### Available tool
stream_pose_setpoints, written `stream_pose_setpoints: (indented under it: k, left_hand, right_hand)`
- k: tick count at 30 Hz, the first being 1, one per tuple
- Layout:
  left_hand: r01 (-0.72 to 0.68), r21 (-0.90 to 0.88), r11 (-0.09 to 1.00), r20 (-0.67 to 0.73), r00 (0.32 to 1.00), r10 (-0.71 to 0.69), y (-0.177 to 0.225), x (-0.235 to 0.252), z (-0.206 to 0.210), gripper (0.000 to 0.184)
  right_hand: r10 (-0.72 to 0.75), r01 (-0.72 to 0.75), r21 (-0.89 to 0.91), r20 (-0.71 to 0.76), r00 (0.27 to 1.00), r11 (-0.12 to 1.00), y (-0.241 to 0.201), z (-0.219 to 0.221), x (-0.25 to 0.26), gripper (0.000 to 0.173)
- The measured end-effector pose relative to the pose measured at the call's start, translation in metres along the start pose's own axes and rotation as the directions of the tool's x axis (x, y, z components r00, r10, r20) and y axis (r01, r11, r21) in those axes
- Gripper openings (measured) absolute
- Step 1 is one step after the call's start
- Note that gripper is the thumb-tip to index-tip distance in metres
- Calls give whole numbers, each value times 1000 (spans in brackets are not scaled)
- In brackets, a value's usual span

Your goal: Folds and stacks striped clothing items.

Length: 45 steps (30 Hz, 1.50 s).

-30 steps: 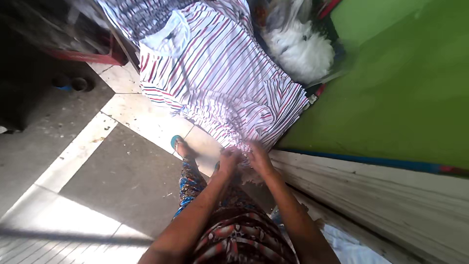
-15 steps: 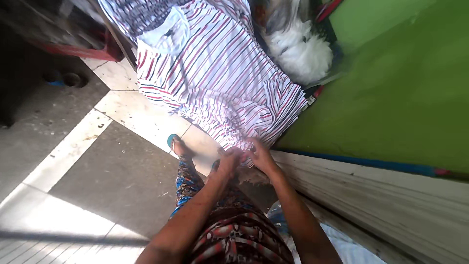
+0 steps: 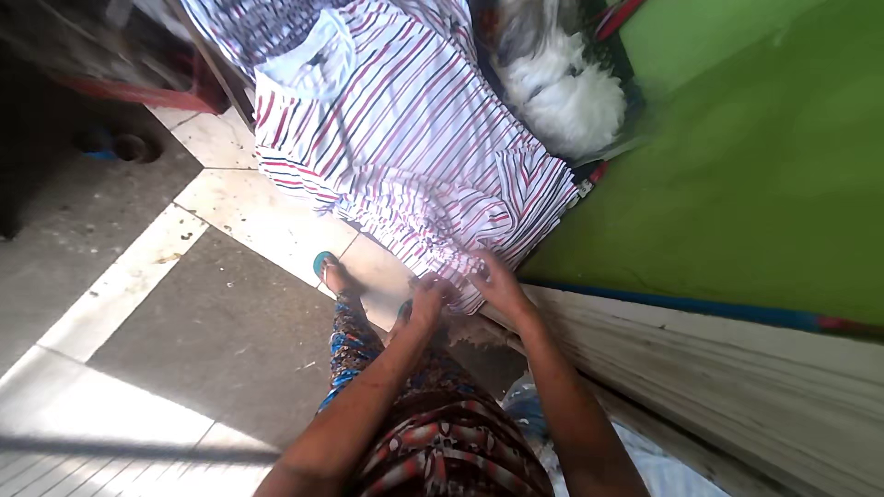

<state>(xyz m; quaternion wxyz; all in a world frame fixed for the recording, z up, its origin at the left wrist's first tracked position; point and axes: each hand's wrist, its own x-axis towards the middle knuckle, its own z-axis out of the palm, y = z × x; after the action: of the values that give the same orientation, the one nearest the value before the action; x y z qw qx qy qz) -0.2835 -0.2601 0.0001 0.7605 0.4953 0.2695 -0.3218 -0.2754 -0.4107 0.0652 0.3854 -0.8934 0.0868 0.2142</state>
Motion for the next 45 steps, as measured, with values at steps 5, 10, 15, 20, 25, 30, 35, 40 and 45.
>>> stream_pose_setpoints:
  k: [5, 10, 15, 20, 25, 30, 35, 40, 45]
  left_hand:
    - [33, 40, 999, -58, 998, -31, -1, 3, 3, 20]
    - [54, 99, 994, -84, 995, -46, 3, 2, 1, 13]
    - [-31, 42, 999, 8, 1000, 30, 7, -11, -1, 13]
    - [10, -19, 1000, 29, 1000, -9, 10, -10, -3, 7]
    - [54, -70, 996, -1, 999, -54, 15, -13, 1, 3]
    - [-5, 23, 1000, 32, 999, 4, 18, -11, -1, 14]
    - [-61, 75, 995, 61, 997, 56, 42, -21, -3, 11]
    - [-20, -208, 978, 83, 996, 38, 91, -31, -16, 66]
    - [-146, -470, 871, 102, 971, 217, 156, -14, 2, 80]
  right_hand:
    - [31, -32, -41, -4, 999, 999, -6, 7, 0, 45]
    - [-30, 17, -64, -222, 975, 998, -20, -6, -7, 43]
    - [-201, 118, -281, -287, 937, 952, -34, 6, -16, 40]
    - [-208, 162, -278, -143, 968, 947, -11, 39, -18, 39]
    - [-160, 146, -238, -40, 986, 960, -18, 23, -23, 43]
    - [-185, 178, -319, 6, 983, 931, -16, 21, -24, 58]
    - [-252, 193, -264, -211, 945, 945, -28, 14, -13, 38]
    - [-343, 273, -212, -457, 821, 938, -80, -58, -32, 34]
    - [-509, 372, -355, -486, 711, 858, -111, -70, -41, 32]
